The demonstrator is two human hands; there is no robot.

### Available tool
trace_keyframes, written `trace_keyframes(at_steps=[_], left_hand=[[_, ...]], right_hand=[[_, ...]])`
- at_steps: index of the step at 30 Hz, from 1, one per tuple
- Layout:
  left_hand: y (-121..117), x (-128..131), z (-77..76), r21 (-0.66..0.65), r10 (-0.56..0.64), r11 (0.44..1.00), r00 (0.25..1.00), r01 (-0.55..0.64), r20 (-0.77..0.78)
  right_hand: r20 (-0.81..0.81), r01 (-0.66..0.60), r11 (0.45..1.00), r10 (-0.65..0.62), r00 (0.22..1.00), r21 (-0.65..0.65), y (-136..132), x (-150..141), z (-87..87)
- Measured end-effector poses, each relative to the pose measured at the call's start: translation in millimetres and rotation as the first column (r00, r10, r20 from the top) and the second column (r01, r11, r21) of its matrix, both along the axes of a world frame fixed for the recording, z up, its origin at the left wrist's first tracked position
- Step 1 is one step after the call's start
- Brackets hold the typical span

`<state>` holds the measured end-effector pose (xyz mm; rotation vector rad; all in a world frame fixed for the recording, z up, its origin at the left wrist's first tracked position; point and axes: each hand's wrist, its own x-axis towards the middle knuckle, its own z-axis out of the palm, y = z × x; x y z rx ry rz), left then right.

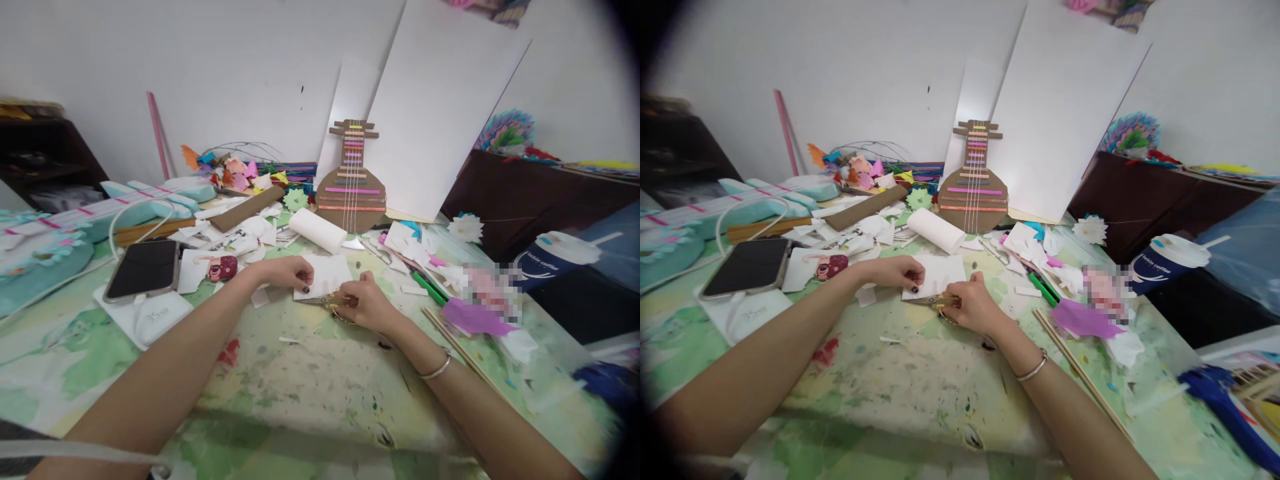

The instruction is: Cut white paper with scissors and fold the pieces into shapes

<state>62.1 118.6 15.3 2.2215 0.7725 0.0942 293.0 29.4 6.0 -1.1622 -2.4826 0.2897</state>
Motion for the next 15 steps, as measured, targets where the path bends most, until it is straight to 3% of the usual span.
trace_keyframes(at_steps=[11,15], left_hand=[[-1.0,-1.7,2.4,-0.022,-0.007,1.0,1.0,0.008,0.01],[-3.6,-3.9,9.1,-0.081,0.045,0.996,0.991,-0.035,0.124]], right_hand=[[-0.001,-0.015,1.0,0.015,1.0,0.002,-1.3,1.5,2.4],[0.024,-0.012,1.0,0.013,1.0,-0.015,-6.2,4.6,10.1]])
